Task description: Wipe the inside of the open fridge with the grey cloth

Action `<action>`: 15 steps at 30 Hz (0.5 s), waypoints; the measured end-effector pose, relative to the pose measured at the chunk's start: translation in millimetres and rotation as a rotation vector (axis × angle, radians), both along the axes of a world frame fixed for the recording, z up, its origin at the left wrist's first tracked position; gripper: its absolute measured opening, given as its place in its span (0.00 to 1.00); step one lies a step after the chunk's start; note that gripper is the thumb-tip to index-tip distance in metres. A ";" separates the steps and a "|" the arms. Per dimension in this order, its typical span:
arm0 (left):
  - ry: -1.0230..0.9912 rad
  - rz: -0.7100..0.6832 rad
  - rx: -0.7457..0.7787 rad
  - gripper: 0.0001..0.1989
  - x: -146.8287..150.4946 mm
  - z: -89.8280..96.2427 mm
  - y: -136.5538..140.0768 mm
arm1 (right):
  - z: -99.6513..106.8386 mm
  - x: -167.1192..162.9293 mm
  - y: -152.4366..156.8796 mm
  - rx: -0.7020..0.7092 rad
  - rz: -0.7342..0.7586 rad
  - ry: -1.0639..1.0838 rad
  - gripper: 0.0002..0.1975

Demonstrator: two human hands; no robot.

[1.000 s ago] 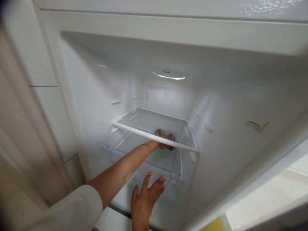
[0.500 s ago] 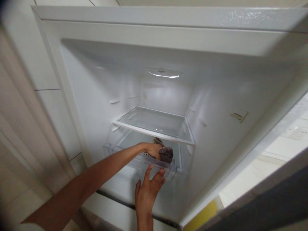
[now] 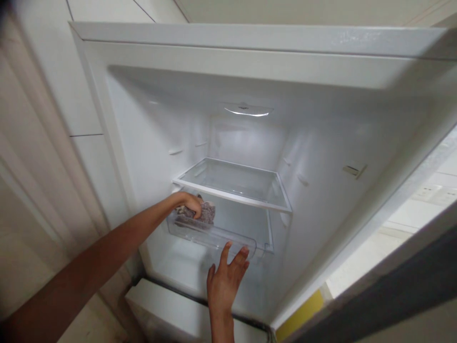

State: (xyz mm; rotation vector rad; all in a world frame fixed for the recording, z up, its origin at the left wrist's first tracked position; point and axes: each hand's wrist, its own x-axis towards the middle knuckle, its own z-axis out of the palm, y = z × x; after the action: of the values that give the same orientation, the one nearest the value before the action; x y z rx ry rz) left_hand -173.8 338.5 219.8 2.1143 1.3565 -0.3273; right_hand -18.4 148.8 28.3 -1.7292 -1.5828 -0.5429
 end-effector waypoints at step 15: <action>-0.016 -0.120 -0.153 0.04 54.7 -16.9 12.3 | -1.4 1.5 -1.4 0.001 0.032 0.028 0.45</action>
State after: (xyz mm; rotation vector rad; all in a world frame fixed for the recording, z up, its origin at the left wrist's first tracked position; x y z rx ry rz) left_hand -119.1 350.9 202.9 2.0698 1.1595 -0.4473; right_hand -16.8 147.3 26.9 -1.7001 -1.5880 -0.5021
